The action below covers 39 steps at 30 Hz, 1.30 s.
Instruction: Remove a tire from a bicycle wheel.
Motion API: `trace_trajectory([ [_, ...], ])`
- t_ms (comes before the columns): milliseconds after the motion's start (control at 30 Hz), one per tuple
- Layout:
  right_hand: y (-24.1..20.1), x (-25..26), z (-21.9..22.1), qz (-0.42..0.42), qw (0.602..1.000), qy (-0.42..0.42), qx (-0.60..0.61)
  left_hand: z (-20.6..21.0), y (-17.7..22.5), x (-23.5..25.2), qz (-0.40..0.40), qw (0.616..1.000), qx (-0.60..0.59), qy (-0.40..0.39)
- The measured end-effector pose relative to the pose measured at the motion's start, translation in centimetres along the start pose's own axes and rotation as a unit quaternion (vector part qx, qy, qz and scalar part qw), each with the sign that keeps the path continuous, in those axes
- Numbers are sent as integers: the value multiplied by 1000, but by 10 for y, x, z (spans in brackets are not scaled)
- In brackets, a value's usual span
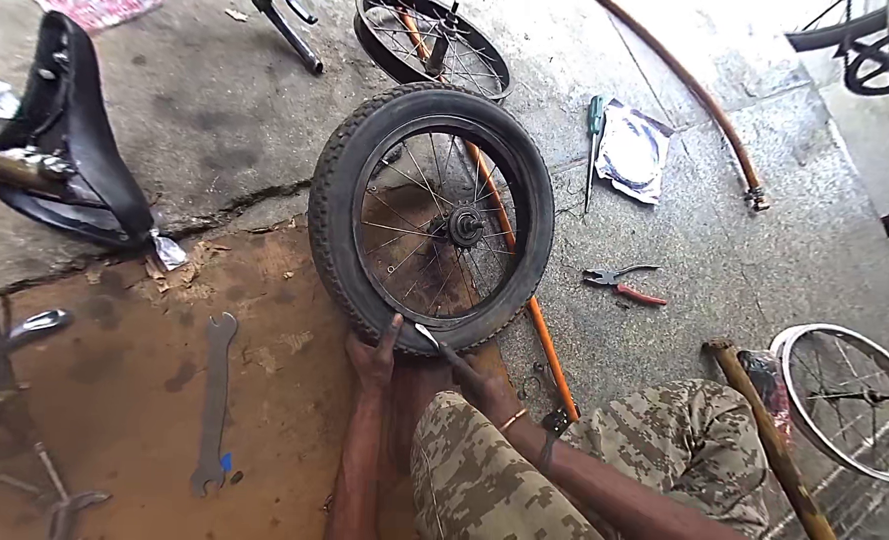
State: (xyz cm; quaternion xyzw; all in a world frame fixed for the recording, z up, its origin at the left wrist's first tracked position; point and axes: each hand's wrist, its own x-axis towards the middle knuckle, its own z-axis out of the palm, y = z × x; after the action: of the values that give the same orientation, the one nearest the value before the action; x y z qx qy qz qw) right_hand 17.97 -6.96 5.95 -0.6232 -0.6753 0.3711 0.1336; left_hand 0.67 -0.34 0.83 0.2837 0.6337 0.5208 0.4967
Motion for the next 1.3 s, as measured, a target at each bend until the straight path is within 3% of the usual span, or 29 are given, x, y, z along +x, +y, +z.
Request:
trace_trajectory([
  [33,14,-3,-8,-49,999,16,-17,-5,1,6,7,1000,11,-15],
  [100,31,-8,-32,-68,997,10,-25,-15,8,17,-9,999,16,-43],
  [233,38,32,-100,8,985,-170,-27,-21,16,24,-18,996,21,-85],
  [367,17,120,-148,53,911,-405,-49,-21,12,26,0,996,30,-86],
  [433,18,157,-155,60,873,-482,-46,-21,9,23,-21,997,10,-75],
  [500,14,186,-159,123,837,-532,-44,-18,5,19,-52,996,-26,-66],
  [667,2,227,-154,272,788,-549,-63,-9,8,16,-77,994,-73,-33],
  [867,12,245,-135,295,764,-557,-138,-7,9,15,-72,996,-53,-20],
  [1000,27,246,-124,226,770,-583,-126,-8,7,16,-68,996,-46,-28],
  [1067,15,235,-126,212,783,-575,-101,-8,7,16,-59,997,-35,-24],
  [1133,-1,214,-131,145,799,-574,-106,-8,8,15,-59,998,-28,-20],
  [1200,-17,184,-131,72,820,-534,-194,-8,9,15,-61,998,-23,-16],
  [1300,-38,121,-124,143,866,-413,-243,-7,9,15,-56,998,-27,-14],
])
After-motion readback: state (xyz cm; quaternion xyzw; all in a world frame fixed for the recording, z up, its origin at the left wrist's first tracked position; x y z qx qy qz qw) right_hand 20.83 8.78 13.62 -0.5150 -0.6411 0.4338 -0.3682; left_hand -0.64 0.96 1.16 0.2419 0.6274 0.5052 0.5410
